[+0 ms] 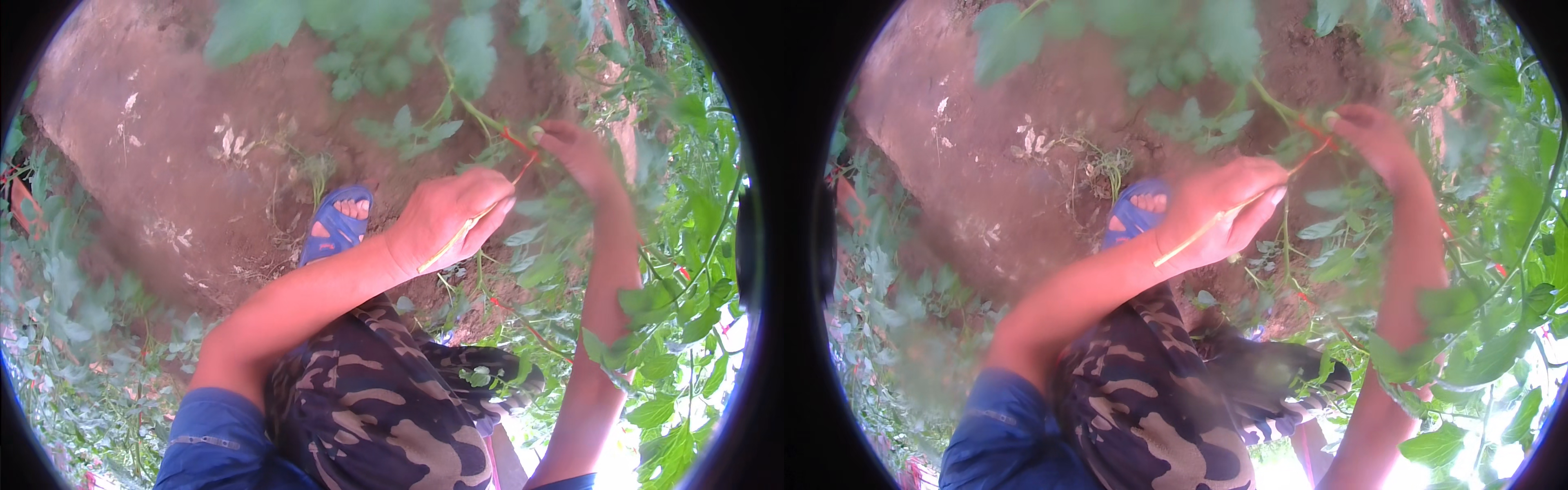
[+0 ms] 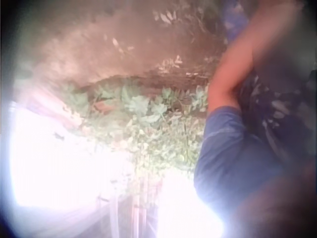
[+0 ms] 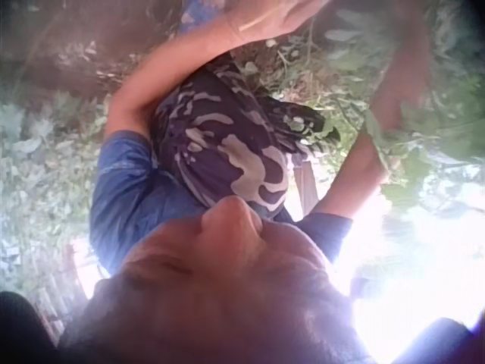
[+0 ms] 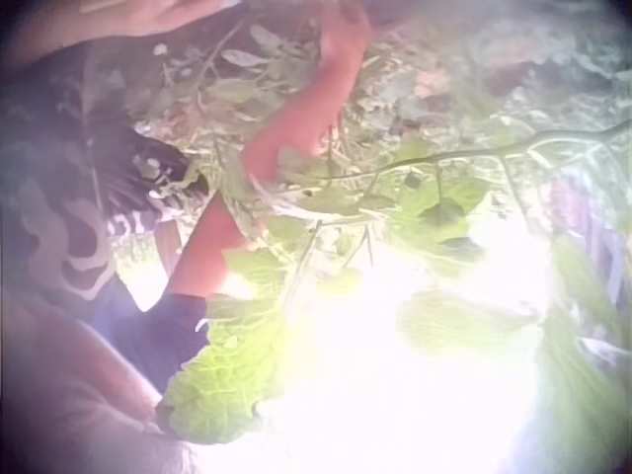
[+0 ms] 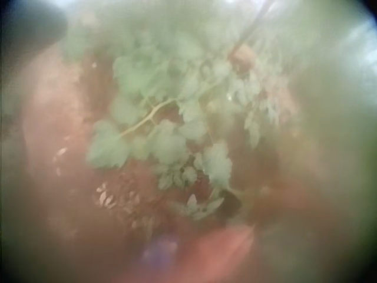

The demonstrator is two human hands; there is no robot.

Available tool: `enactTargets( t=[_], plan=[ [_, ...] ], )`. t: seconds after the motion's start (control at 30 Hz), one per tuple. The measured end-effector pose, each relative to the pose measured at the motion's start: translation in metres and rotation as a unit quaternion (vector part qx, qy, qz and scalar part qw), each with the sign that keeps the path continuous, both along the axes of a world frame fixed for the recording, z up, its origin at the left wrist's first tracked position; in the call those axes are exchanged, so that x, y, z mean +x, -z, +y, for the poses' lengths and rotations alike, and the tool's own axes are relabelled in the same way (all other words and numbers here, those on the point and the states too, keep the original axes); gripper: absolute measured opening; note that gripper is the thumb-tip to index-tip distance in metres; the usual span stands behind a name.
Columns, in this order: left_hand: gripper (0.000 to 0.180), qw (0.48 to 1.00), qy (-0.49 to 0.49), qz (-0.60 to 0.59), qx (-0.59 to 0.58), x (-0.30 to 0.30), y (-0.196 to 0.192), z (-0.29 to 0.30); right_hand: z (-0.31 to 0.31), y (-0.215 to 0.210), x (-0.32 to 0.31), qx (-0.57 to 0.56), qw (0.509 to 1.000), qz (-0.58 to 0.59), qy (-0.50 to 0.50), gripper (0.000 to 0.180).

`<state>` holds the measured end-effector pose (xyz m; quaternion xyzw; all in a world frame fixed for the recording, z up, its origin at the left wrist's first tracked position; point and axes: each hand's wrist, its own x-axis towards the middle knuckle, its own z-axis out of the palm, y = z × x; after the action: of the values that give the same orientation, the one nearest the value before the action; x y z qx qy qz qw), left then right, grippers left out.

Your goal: The person manually pollinates tomato flowers in a greenhouse using a small stick dipped in a red liquid. They move between plants, dip the stick, and touch the flowers repeatedly.

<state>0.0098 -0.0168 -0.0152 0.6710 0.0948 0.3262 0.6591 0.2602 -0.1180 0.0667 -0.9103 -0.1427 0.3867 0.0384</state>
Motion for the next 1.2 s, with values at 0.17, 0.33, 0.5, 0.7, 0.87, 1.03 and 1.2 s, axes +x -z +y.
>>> enactTargets(
  t=[0.17, 0.33, 0.5, 0.7, 0.87, 1.03, 1.2],
  plan=[
    [0.031, 0.999, -0.021, -0.028, 0.009, 0.008, 0.003, -0.006, -0.004, 0.003, 0.001, 0.006, 1.000, 0.004, 0.023, 0.068],
    [0.028, 0.999, -0.023, -0.026, 0.019, 0.015, 0.008, -0.014, -0.002, 0.005, -0.002, 0.015, 1.000, 0.010, 0.025, 0.068],
    [0.024, 1.000, -0.006, 0.002, 0.022, 0.017, 0.008, -0.018, -0.004, 0.004, -0.002, 0.026, 0.999, 0.019, 0.027, 0.067],
    [0.024, 0.999, -0.009, 0.015, 0.037, 0.020, 0.010, -0.019, -0.006, 0.006, -0.002, 0.025, 0.999, 0.013, 0.026, 0.065],
    [0.025, 0.999, -0.018, 0.006, 0.049, 0.016, 0.004, -0.019, -0.005, 0.006, -0.002, 0.033, 0.999, 0.013, 0.030, 0.065],
    [0.028, 0.999, -0.002, 0.016, 0.049, 0.020, 0.006, -0.023, -0.010, 0.009, 0.000, 0.032, 0.999, 0.011, 0.039, 0.066],
    [0.028, 0.999, -0.001, -0.005, 0.045, 0.015, 0.000, -0.021, -0.003, 0.005, -0.004, 0.024, 0.999, 0.010, 0.041, 0.068]
  ],
)
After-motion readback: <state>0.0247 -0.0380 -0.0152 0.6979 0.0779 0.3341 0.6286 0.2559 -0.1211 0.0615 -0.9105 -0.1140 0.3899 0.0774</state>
